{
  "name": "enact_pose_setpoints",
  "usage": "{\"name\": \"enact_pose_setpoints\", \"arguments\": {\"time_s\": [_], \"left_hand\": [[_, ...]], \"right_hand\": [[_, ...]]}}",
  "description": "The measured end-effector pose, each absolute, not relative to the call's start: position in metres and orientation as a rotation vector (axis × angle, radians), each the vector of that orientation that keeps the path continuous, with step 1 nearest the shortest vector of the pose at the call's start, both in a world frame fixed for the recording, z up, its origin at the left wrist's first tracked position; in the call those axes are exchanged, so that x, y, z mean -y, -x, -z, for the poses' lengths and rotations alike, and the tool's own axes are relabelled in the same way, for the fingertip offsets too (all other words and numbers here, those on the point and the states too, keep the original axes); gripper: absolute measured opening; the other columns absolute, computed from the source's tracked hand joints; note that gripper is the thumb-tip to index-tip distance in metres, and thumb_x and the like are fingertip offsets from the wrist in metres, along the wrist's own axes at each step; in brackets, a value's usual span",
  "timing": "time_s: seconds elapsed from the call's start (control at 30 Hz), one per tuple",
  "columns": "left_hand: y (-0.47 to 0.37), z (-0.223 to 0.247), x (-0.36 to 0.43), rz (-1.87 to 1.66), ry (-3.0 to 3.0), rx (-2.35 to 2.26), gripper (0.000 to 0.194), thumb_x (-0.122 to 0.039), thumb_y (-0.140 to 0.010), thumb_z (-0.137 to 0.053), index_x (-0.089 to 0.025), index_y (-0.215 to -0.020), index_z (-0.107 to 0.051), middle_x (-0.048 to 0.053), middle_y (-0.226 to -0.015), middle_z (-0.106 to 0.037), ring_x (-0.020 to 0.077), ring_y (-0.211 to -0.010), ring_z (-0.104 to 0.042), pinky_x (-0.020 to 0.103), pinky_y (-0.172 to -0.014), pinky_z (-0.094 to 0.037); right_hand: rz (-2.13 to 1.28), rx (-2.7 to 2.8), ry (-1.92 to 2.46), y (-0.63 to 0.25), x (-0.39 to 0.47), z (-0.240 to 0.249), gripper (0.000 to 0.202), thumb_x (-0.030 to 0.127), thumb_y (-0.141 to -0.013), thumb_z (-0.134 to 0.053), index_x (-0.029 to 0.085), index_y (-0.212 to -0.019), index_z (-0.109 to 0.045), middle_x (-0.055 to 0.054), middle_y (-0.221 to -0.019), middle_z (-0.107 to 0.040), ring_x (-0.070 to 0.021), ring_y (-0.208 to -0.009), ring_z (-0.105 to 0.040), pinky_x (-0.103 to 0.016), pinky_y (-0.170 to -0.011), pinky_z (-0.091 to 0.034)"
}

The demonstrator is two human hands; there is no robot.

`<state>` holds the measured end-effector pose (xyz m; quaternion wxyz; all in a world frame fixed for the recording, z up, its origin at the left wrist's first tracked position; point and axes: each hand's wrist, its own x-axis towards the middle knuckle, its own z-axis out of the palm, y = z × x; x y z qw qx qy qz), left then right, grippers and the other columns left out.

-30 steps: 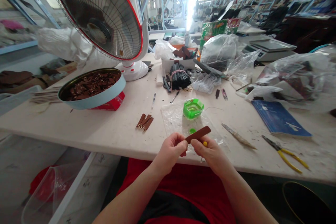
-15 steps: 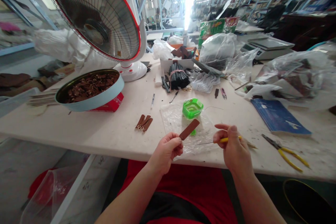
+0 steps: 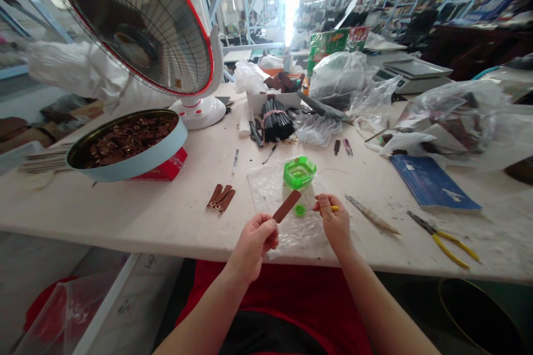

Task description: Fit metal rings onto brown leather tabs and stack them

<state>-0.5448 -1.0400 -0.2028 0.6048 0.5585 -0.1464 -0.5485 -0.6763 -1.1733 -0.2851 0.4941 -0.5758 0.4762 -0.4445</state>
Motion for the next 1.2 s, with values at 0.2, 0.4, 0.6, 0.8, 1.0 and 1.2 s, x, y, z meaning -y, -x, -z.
{"name": "enact_pose_setpoints", "arguments": {"time_s": [0.2,0.4,0.6,0.8,1.0,1.2], "left_hand": [[0.541,0.208,1.042,1.263,-1.327,0.368,0.024,-0.031,-0.07,-0.06,-0.014,-0.075,-0.045,-0.003,-0.064,-0.048,0.0045,-0.053,-0.043,0.017,-0.053,-0.033],[0.544,0.208,1.039,1.335,-1.347,0.405,0.034,-0.038,-0.067,-0.067,-0.012,-0.079,-0.048,0.0,-0.068,-0.053,0.0049,-0.055,-0.046,0.017,-0.052,-0.033],[0.556,0.198,1.032,1.382,-1.286,0.48,0.033,-0.039,-0.071,-0.067,-0.012,-0.079,-0.049,0.0,-0.07,-0.054,0.0042,-0.055,-0.046,0.017,-0.053,-0.033],[0.56,0.188,1.024,1.345,-1.268,0.513,0.031,-0.038,-0.071,-0.066,-0.012,-0.077,-0.05,0.0,-0.069,-0.054,0.0051,-0.056,-0.047,0.018,-0.054,-0.034],[0.561,0.188,1.022,1.301,-1.265,0.419,0.027,-0.032,-0.069,-0.063,-0.013,-0.079,-0.047,-0.001,-0.066,-0.052,0.0048,-0.054,-0.044,0.018,-0.054,-0.032],[0.563,0.179,1.025,1.184,-1.304,0.457,0.016,-0.026,-0.066,-0.053,-0.015,-0.069,-0.042,-0.004,-0.058,-0.044,0.0047,-0.051,-0.037,0.02,-0.053,-0.028]], "right_hand": [[1.128,-1.136,1.357,0.681,1.17,0.272,0.037,0.051,-0.081,-0.047,0.016,-0.083,-0.057,0.001,-0.063,-0.056,-0.008,-0.056,-0.045,-0.023,-0.055,-0.034],[1.321,-0.856,0.771,0.696,1.143,0.218,0.034,0.05,-0.075,-0.058,0.016,-0.077,-0.057,0.004,-0.056,-0.05,-0.0063,-0.05,-0.043,-0.02,-0.048,-0.033],[1.315,-0.749,0.796,0.699,1.117,0.192,0.031,0.048,-0.078,-0.056,0.017,-0.075,-0.06,0.002,-0.054,-0.05,-0.0067,-0.052,-0.045,-0.019,-0.048,-0.036],[1.283,-0.749,0.853,0.692,1.104,0.192,0.032,0.048,-0.079,-0.054,0.017,-0.076,-0.059,0.002,-0.055,-0.051,-0.0064,-0.053,-0.045,-0.019,-0.05,-0.037],[1.368,-0.74,0.843,0.7,1.1,0.183,0.029,0.047,-0.08,-0.053,0.018,-0.077,-0.059,0.002,-0.055,-0.049,-0.0076,-0.054,-0.044,-0.021,-0.051,-0.036],[1.337,-0.862,1.096,0.712,1.095,0.188,0.032,0.047,-0.085,-0.044,0.019,-0.073,-0.056,0.003,-0.053,-0.046,-0.0088,-0.056,-0.044,-0.023,-0.058,-0.038]]}}
